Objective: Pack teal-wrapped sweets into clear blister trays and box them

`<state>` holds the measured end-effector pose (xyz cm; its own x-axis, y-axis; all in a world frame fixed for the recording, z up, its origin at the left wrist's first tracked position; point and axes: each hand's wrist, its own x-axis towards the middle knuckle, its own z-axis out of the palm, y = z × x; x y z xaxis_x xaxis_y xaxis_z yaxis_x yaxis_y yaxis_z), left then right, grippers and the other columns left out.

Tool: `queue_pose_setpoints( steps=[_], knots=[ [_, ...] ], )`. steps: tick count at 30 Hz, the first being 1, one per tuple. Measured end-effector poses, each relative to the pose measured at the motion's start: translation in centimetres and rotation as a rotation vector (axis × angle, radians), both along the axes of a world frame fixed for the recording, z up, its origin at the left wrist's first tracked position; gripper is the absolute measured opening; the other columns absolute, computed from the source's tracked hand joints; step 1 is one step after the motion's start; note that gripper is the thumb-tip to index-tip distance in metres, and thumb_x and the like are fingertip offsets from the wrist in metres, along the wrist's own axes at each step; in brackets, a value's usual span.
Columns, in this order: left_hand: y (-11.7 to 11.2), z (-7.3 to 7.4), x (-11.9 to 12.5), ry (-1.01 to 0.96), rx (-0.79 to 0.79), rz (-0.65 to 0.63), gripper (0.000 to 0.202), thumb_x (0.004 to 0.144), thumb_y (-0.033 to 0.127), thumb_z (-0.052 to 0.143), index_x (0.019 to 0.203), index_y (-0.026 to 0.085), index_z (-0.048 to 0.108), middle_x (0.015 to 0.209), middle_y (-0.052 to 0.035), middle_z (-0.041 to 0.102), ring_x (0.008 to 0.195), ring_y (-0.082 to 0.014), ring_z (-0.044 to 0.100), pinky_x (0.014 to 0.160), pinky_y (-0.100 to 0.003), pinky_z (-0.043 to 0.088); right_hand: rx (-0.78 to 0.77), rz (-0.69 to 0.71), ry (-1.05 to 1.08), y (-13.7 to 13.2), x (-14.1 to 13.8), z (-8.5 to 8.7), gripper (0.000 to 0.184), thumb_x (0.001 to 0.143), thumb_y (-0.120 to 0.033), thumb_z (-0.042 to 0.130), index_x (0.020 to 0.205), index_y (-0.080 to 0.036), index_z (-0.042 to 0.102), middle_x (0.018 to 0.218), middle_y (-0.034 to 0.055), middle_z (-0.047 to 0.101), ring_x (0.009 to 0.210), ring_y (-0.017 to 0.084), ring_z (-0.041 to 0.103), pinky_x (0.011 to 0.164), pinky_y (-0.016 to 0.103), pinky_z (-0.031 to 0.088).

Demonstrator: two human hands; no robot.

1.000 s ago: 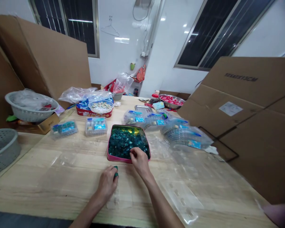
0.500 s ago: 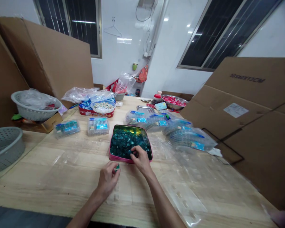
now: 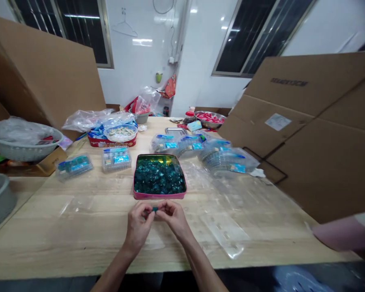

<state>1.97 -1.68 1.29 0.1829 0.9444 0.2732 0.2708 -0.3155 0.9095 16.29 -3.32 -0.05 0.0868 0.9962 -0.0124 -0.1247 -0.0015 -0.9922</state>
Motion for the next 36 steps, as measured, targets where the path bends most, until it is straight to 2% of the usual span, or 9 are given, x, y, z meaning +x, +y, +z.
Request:
queue_pose_setpoints(
  steps=[3, 7, 10, 14, 19, 25, 27, 31, 36],
  knots=[
    [0.2, -0.6, -0.2, -0.091, -0.154, -0.054, 0.009, 0.07, 0.024, 0.058, 0.065, 0.016, 0.057, 0.066, -0.0002, 0.057, 0.062, -0.013, 0.055, 0.057, -0.022, 0.044, 0.024, -0.013, 0.005, -0.5, -0.3, 0.0, 0.021, 0.062, -0.031, 0.076, 0.071, -0.018, 0.062, 0.067, -0.0007, 0.062, 0.061, 0.014, 0.057, 0.061, 0.025, 0.046],
    [0.3, -1.1, -0.8, -0.222, -0.369, -0.116, 0.012, 0.065, 0.025, 0.062, 0.064, 0.015, 0.056, 0.059, 0.0019, 0.055, 0.053, -0.0099, 0.051, 0.052, -0.02, 0.039, 0.04, 0.06, 0.119, -1.1, -0.6, 0.2, 0.025, 0.063, -0.034, 0.077, 0.067, -0.019, 0.058, 0.08, 0.0033, 0.067, 0.075, 0.017, 0.062, 0.071, 0.028, 0.048],
    [-0.2, -1.4, -1.4, -0.245, -0.456, -0.113, 0.011, 0.063, 0.022, 0.062, 0.064, 0.015, 0.055, 0.056, 0.0022, 0.056, 0.051, -0.0092, 0.049, 0.049, -0.019, 0.036, -0.025, 0.122, 0.147, -1.7, -0.7, 0.1, 0.026, 0.062, -0.036, 0.078, 0.068, -0.018, 0.06, 0.083, 0.0039, 0.067, 0.072, 0.016, 0.061, 0.068, 0.027, 0.048],
    [-1.5, -2.1, -2.4, -0.21, -0.506, -0.104, 0.008, 0.063, 0.021, 0.06, 0.064, 0.015, 0.055, 0.054, 0.0028, 0.054, 0.049, -0.0087, 0.048, 0.048, -0.019, 0.035, -0.124, 0.213, 0.165, -2.5, -1.0, -0.7, 0.029, 0.059, -0.036, 0.08, 0.07, -0.018, 0.06, 0.069, -0.0004, 0.062, 0.06, 0.012, 0.056, 0.059, 0.024, 0.044],
    [-2.4, -2.9, -3.4, 0.008, -0.412, -0.057, 0.006, 0.068, 0.016, 0.054, 0.062, 0.015, 0.056, 0.057, 0.0015, 0.055, 0.054, -0.0105, 0.05, 0.053, -0.02, 0.038, -0.202, 0.2, 0.132, -2.7, -1.9, -2.1, 0.027, 0.061, -0.034, 0.077, 0.069, -0.017, 0.057, 0.059, -0.0037, 0.056, 0.048, 0.008, 0.047, 0.049, 0.02, 0.036],
    [-1.3, -2.7, -3.0, 0.416, -0.09, 0.054, 0.016, 0.071, 0.006, 0.049, 0.06, 0.017, 0.053, 0.069, -0.0014, 0.056, 0.072, -0.0157, 0.054, 0.066, -0.025, 0.04, -0.073, 0.11, -0.191, -0.9, -2.4, -3.0, 0.01, 0.069, -0.023, 0.063, 0.067, -0.018, 0.054, 0.055, -0.0045, 0.052, 0.048, 0.01, 0.046, 0.046, 0.02, 0.036],
    [-0.9, -2.8, -2.8, 0.507, -0.069, 0.06, 0.017, 0.071, 0.005, 0.048, 0.061, 0.018, 0.053, 0.073, -0.0025, 0.057, 0.077, -0.0171, 0.054, 0.07, -0.027, 0.041, -0.026, 0.077, -0.333, -0.3, -2.6, -3.0, 0.004, 0.069, -0.018, 0.057, 0.066, -0.018, 0.054, 0.057, -0.0035, 0.054, 0.051, 0.011, 0.048, 0.049, 0.021, 0.037],
    [-0.6, -3.6, -2.5, 0.689, -0.021, 0.047, 0.021, 0.076, 0.004, 0.044, 0.064, 0.017, 0.055, 0.076, -0.0057, 0.058, 0.08, -0.0201, 0.053, 0.074, -0.031, 0.042, -0.001, 0.051, -0.568, 0.3, -3.1, -2.8, 0.007, 0.068, -0.014, 0.052, 0.063, -0.019, 0.054, 0.058, -0.0017, 0.056, 0.056, 0.014, 0.051, 0.054, 0.022, 0.038],
    [-0.6, -4.0, -2.5, 0.753, 0.015, 0.0, 0.019, 0.075, 0.004, 0.045, 0.07, 0.016, 0.058, 0.082, -0.008, 0.059, 0.087, -0.0223, 0.053, 0.078, -0.032, 0.043, 0.043, 0.026, -0.754, 0.1, -3.4, -2.6, 0.008, 0.068, -0.011, 0.055, 0.064, -0.018, 0.054, 0.064, 0.0003, 0.057, 0.059, 0.015, 0.052, 0.057, 0.024, 0.038]
  ],
)
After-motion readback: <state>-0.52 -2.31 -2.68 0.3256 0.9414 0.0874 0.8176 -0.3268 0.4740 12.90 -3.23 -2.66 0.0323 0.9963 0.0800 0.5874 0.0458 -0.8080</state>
